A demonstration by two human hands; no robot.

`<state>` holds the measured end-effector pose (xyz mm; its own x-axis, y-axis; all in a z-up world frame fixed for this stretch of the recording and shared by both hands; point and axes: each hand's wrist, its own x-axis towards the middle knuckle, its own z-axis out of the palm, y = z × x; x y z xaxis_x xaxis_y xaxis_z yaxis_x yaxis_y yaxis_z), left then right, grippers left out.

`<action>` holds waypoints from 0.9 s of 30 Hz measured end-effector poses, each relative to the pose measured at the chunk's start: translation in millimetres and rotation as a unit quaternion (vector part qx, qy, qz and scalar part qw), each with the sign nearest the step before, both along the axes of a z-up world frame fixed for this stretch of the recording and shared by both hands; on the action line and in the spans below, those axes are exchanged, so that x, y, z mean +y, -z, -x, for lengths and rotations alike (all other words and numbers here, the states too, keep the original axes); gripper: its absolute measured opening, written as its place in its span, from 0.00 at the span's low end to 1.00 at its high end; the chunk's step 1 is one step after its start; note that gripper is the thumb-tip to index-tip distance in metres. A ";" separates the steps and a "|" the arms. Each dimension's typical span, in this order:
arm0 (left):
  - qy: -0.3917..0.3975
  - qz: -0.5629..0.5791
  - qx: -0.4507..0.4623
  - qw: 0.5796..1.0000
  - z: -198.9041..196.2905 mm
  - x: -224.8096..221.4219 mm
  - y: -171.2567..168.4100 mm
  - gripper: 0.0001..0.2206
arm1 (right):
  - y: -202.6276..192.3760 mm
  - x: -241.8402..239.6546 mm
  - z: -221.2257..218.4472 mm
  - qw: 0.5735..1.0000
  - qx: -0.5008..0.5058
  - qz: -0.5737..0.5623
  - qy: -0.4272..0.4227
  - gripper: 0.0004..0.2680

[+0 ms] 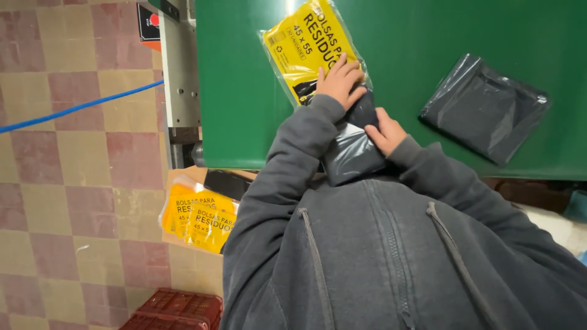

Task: Folding plastic bags, inserting them into printed yellow retail packaging, and sealing the bags using a desktop heat sealer.

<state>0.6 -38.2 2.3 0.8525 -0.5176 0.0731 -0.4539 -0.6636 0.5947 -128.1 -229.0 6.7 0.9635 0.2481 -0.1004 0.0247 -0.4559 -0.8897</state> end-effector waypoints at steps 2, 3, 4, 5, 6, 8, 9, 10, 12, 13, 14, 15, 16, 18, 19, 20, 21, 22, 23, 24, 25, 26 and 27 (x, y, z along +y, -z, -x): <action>-0.010 -0.004 -0.030 0.999 1.2 -1.8 30.6 0.17 | 2.8 7.2 -10.0 1.000 -0.003 0.025 0.000 0.18; -0.019 -0.008 -0.060 0.998 1.3 -2.4 45.7 0.10 | 4.0 11.0 -15.5 0.999 -0.006 0.051 0.001 0.19; -0.020 -0.007 -0.062 0.998 9.5 3.7 22.5 0.10 | 0.3 11.4 -20.6 0.999 -0.008 0.051 0.000 0.19; 0.026 0.033 -0.111 0.993 17.9 9.6 -0.6 0.09 | -3.7 11.8 -25.7 0.997 0.022 0.072 0.013 0.18; 0.071 0.072 -0.159 0.982 26.0 15.2 -23.8 0.07 | -7.7 11.7 -31.9 0.994 0.051 0.093 0.026 0.18; -0.006 0.055 -0.158 0.986 47.8 43.9 -75.8 0.13 | 5.4 6.3 -47.6 0.998 0.045 0.022 0.049 0.16; -0.079 0.038 -0.153 0.984 60.2 58.7 -101.6 0.18 | 12.2 4.6 -54.7 0.995 0.042 -0.050 0.073 0.13; -0.082 0.038 -0.154 0.984 67.1 73.4 -89.7 0.18 | 3.6 4.7 -63.4 0.995 0.041 -0.050 0.070 0.13; -0.204 -0.023 -0.084 0.975 80.3 103.9 -66.1 0.22 | -13.7 6.8 -81.2 0.990 0.087 -0.062 0.097 0.12; -0.206 -0.023 -0.086 0.974 81.0 104.8 -65.7 0.22 | -18.0 9.2 -87.0 0.990 0.086 -0.063 0.094 0.12; -0.225 -0.031 -0.077 0.971 82.6 106.7 -65.4 0.25 | -22.3 12.9 -94.1 0.984 0.133 -0.065 0.099 0.14; -0.243 -0.039 -0.068 0.967 84.1 108.8 -64.7 0.28 | -26.4 17.0 -101.3 0.976 0.180 -0.067 0.103 0.16; -0.248 -0.038 -0.067 0.966 86.0 106.7 -60.1 0.28 | -16.8 17.6 -102.9 0.976 0.181 -0.065 0.099 0.16; -0.234 -0.029 -0.096 0.967 88.1 101.4 -50.5 0.30 | 2.6 17.8 -107.7 0.985 0.138 -0.090 0.058 0.13; -0.238 -0.029 -0.096 0.966 90.8 104.4 -42.9 0.30 | 3.8 20.1 -108.7 0.985 0.138 -0.088 0.054 0.13; -0.253 -0.013 -0.096 0.962 92.2 105.8 -34.7 0.30 | 4.8 20.5 -110.1 0.994 0.061 -0.086 0.044 0.09; -0.269 0.003 -0.097 0.958 93.4 107.1 -26.1 0.29 | 6.1 20.8 -111.6 0.996 -0.017 -0.083 0.032 0.06; -0.272 0.003 -0.094 0.958 96.9 107.5 -20.5 0.29 | -5.3 21.8 -106.0 0.996 -0.014 -0.082 0.029 0.06; -0.300 -0.001 -0.023 0.954 100.8 108.2 -14.8 0.26 | -16.6 23.2 -100.3 0.997 -0.066 0.005 0.042 0.05; -0.327 -0.006 0.048 0.944 103.7 110.4 -9.6 0.23 | -27.9 26.3 -96.5 0.988 -0.118 0.089 0.052 0.05; -0.332 -0.007 0.050 0.942 104.5 110.0 -0.4 0.23 | -29.9 21.3 -88.1 0.988 -0.117 0.089 0.047 0.05; -0.327 -0.002 0.084 0.941 105.5 110.0 9.1 0.18 | -32.1 17.1 -81.6 0.984 -0.123 0.125 0.034 0.05; -0.321 0.002 0.118 0.940 106.9 111.0 18.9 0.14 | -34.1 13.6 -74.8 0.978 -0.130 0.161 0.020 0.05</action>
